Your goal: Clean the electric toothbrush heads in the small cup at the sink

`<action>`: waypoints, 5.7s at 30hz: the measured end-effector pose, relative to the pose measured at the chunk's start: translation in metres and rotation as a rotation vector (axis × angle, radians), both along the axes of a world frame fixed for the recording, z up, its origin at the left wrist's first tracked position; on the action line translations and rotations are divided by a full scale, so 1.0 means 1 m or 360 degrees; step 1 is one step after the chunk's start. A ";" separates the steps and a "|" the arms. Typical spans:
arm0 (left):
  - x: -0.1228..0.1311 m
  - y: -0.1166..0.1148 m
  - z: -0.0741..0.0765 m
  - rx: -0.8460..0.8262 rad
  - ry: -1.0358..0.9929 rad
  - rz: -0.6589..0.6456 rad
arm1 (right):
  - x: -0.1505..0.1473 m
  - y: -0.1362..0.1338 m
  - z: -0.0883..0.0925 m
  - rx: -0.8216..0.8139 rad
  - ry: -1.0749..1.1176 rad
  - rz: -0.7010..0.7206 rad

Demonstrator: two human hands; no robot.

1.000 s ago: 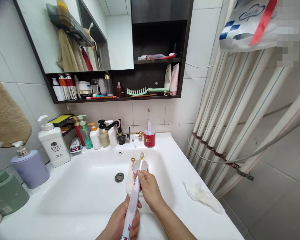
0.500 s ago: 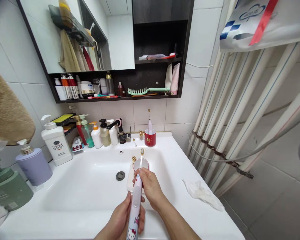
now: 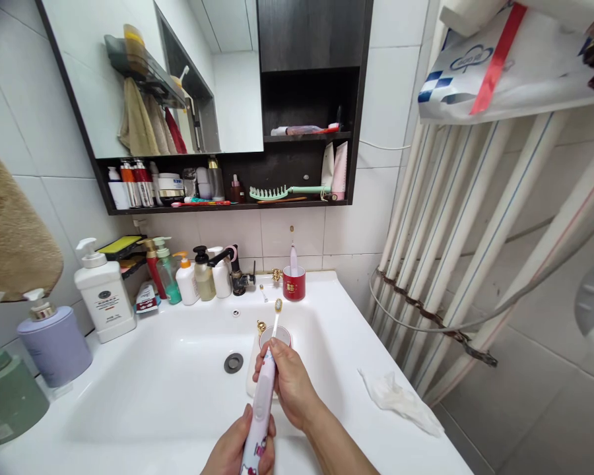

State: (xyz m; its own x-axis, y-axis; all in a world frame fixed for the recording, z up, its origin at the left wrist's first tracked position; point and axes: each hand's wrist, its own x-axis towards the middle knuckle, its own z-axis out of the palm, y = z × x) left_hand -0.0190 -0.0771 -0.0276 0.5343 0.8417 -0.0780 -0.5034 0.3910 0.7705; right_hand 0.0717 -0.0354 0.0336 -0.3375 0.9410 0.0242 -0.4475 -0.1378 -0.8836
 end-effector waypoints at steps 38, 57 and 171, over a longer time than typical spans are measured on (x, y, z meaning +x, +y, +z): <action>0.010 -0.002 0.003 -0.0099 0.0141 0.0381 | -0.001 -0.017 -0.012 0.0187 -0.0362 0.0024; 0.007 0.003 -0.008 -0.0064 -0.0061 0.0123 | -0.002 -0.002 0.001 -0.0022 0.0026 -0.0097; 0.019 0.027 0.016 -0.0110 0.0285 0.0400 | 0.009 0.034 0.005 0.0088 -0.0016 -0.0254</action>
State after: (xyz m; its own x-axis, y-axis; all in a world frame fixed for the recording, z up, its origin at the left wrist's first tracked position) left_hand -0.0003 -0.0503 -0.0115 0.2827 0.9350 -0.2140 -0.4496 0.3262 0.8315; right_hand 0.0803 -0.0014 0.0388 -0.1844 0.9800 0.0750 -0.4511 -0.0166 -0.8923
